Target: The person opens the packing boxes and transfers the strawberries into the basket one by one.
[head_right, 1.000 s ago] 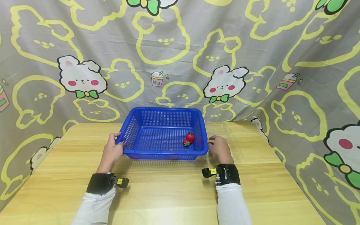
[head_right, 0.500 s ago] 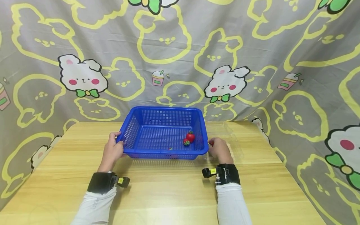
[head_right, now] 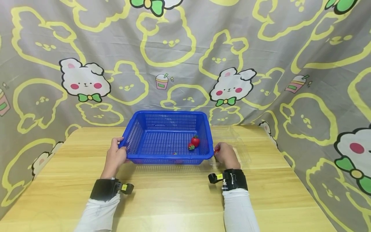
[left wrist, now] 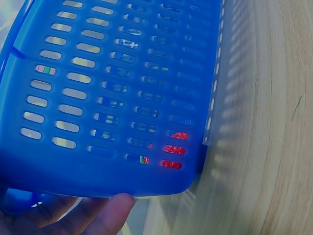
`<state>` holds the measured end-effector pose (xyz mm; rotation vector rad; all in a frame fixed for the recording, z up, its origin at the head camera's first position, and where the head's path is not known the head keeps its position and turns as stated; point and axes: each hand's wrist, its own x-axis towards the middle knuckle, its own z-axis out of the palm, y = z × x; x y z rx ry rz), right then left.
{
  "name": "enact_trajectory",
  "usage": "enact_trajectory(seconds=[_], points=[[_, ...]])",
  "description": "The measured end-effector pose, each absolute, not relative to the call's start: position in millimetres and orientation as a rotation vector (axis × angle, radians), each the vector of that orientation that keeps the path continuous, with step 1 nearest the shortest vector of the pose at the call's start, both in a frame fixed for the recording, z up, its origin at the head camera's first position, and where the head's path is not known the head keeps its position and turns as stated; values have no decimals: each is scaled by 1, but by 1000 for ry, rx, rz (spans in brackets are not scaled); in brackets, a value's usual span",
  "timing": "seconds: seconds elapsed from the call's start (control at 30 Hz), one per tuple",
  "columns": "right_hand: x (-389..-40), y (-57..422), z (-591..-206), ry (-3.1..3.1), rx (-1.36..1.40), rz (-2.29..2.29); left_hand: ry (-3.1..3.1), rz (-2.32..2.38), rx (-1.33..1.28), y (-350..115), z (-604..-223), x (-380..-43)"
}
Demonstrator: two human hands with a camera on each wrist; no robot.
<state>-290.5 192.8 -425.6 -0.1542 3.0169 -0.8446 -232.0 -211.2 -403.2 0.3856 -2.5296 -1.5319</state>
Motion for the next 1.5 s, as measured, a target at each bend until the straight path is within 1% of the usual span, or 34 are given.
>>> enact_trajectory(seconds=[0.13, 0.5, 0.93, 1.5], points=[[-291, 192, -425, 3013, -149, -846, -2524, -1525, 391, -212, -405, -231], [-292, 191, -425, 2933, -16, -905, -2522, -1538, 380, -214, -408, -230], [-291, 193, -419, 3017, -88, -932, -2534, -1534, 351, -215, -407, -233], [-292, 194, -417, 3051, -42, -1013, -2556, -1515, 344, -215, -405, -234]])
